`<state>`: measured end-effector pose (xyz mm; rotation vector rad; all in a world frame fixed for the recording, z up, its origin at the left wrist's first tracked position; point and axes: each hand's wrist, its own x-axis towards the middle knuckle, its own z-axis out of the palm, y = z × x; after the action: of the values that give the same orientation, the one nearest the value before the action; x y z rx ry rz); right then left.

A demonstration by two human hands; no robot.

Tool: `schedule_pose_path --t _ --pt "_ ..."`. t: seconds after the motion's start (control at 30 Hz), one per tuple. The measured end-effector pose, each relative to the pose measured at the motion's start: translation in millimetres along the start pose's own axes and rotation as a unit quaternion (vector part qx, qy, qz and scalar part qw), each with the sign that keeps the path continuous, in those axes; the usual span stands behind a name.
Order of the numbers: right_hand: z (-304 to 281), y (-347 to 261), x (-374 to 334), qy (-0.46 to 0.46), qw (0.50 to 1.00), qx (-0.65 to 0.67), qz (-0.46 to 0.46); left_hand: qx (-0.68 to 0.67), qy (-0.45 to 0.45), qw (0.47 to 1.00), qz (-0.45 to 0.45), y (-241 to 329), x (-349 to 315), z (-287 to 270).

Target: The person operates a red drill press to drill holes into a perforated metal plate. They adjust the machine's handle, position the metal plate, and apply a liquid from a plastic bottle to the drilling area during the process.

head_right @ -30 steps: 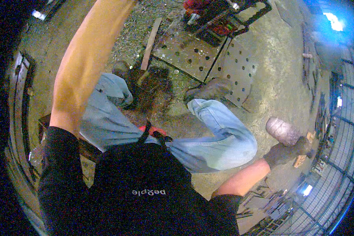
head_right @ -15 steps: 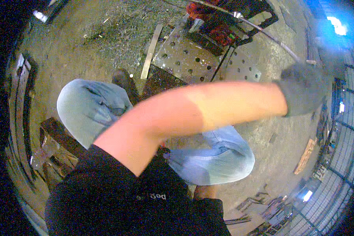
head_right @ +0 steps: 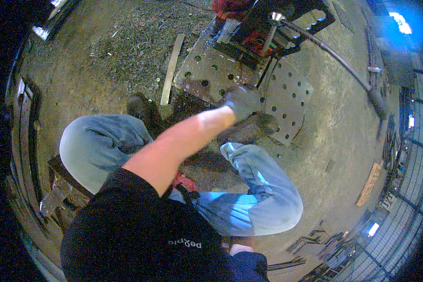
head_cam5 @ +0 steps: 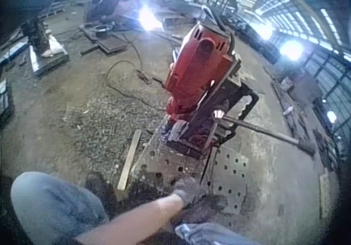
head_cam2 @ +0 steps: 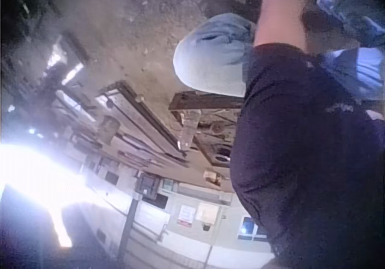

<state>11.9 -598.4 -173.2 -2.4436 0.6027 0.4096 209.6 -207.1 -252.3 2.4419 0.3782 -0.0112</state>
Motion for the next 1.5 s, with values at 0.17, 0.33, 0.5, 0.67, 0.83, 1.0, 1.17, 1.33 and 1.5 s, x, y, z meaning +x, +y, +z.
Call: schedule_pose_path --t 0.17,0.33,0.5,0.67,0.83,1.0,1.17,1.33,1.5 --pt "12 -23 5 -0.011 1.0 0.003 -0.025 0.18 0.021 0.983 0.006 -80 -27 -50" --pt "17 -45 8 0.007 0.998 0.016 -0.054 0.255 0.002 0.965 0.058 -88 -29 -60" --pt "9 -106 23 0.097 0.979 0.088 -0.154 0.165 0.026 0.985 0.04 -89 -35 -76" --pt "-76 -235 26 0.289 0.873 0.143 -0.366 0.022 0.052 0.996 -0.065 -84 -39 -84" --pt "-131 -392 6 0.275 0.766 -0.009 -0.581 0.13 0.052 0.99 0.012 -91 -34 -77" --pt "-79 -473 -13 0.132 0.729 -0.347 -0.576 0.225 0.05 0.972 0.037 -98 -39 -89" --pt "-35 -490 23 0.104 0.753 -0.457 -0.462 0.239 0.035 0.97 -0.041 -115 -37 -85" --pt "-13 -468 68 0.031 0.814 -0.339 -0.471 0.061 0.171 0.981 -0.075 -132 -65 -92" --pt "-3 -471 66 0.067 0.814 -0.361 -0.449 0.067 0.332 0.941 0.006 -119 -98 -140"
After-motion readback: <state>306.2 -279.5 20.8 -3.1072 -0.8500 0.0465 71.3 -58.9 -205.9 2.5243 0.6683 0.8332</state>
